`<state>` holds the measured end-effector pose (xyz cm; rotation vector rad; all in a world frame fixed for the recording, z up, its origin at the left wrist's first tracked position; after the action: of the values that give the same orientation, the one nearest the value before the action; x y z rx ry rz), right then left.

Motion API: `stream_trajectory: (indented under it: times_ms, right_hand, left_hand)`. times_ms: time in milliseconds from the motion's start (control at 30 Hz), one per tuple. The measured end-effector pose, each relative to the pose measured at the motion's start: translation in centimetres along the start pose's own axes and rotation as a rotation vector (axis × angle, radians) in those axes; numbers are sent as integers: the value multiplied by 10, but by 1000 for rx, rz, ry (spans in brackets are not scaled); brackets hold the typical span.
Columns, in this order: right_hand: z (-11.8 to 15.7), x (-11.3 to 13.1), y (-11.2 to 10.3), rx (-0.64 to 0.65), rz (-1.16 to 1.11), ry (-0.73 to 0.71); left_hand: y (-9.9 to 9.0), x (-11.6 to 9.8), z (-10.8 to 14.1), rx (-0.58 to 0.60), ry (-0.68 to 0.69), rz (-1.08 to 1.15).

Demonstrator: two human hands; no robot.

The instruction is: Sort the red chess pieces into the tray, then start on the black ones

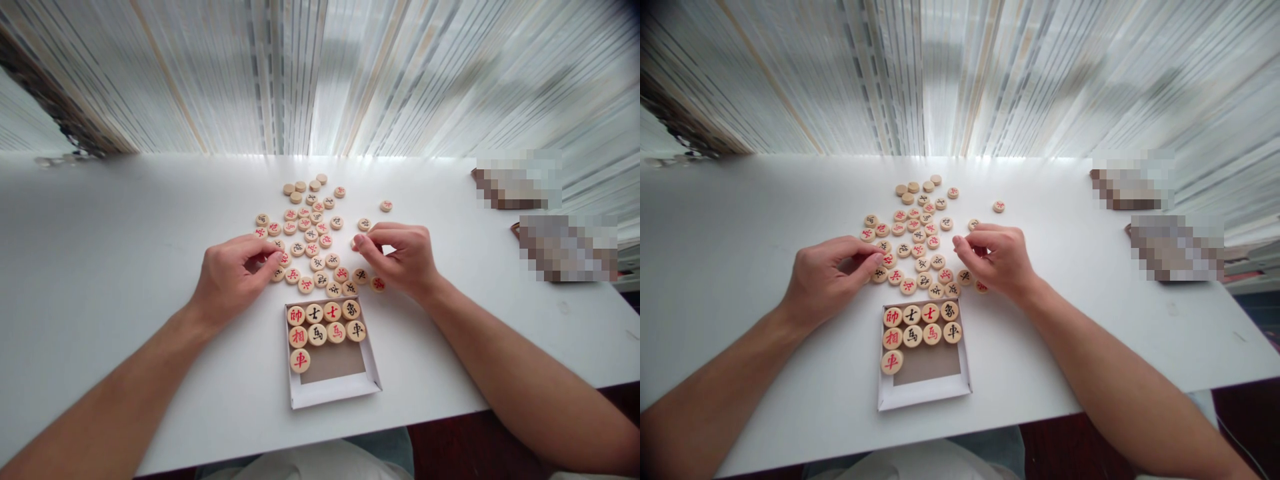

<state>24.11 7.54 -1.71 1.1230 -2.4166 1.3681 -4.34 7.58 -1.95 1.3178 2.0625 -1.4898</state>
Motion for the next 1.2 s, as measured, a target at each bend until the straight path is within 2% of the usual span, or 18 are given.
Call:
stream_trajectory:
  times_ms: [233, 400, 600, 700, 900, 1033, 1200]
  right_hand:
    - [0, -1, 0, -2, -3, 20]
    - [0, -1, 1, 22, 2, -6]
    - [-1, 1, 2, 125, 2, -65]
    - [-1, 2, 2, 161, 18, -96]
    - [-1, 0, 4, 221, 44, -163]
    - [-2, 1, 4, 287, 16, -159]
    - [-2, 1, 4, 289, -4, -157]
  left_hand:
    - [0, -1, 0, -8, 4, 18]
    - [0, -1, 1, -29, -42, 23]
    - [-6, 3, -2, -114, -89, 19]
    - [-12, 9, -6, -140, -157, -7]
    - [-15, 20, -11, -77, -293, -63]
    - [-11, 21, -11, -31, -281, -54]
    - [-10, 21, -10, -25, -280, -68]
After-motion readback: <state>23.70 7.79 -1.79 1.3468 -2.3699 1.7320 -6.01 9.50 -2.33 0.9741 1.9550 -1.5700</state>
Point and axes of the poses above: each hand's wrist, its own z-axis away from the middle knuckle, its own y-axis out of the palm, x = y × z, the point moved 2 cm from there along -z, towards the middle knuckle, and after that the axes turned 7 degrees about z, right-handed, at the moved point
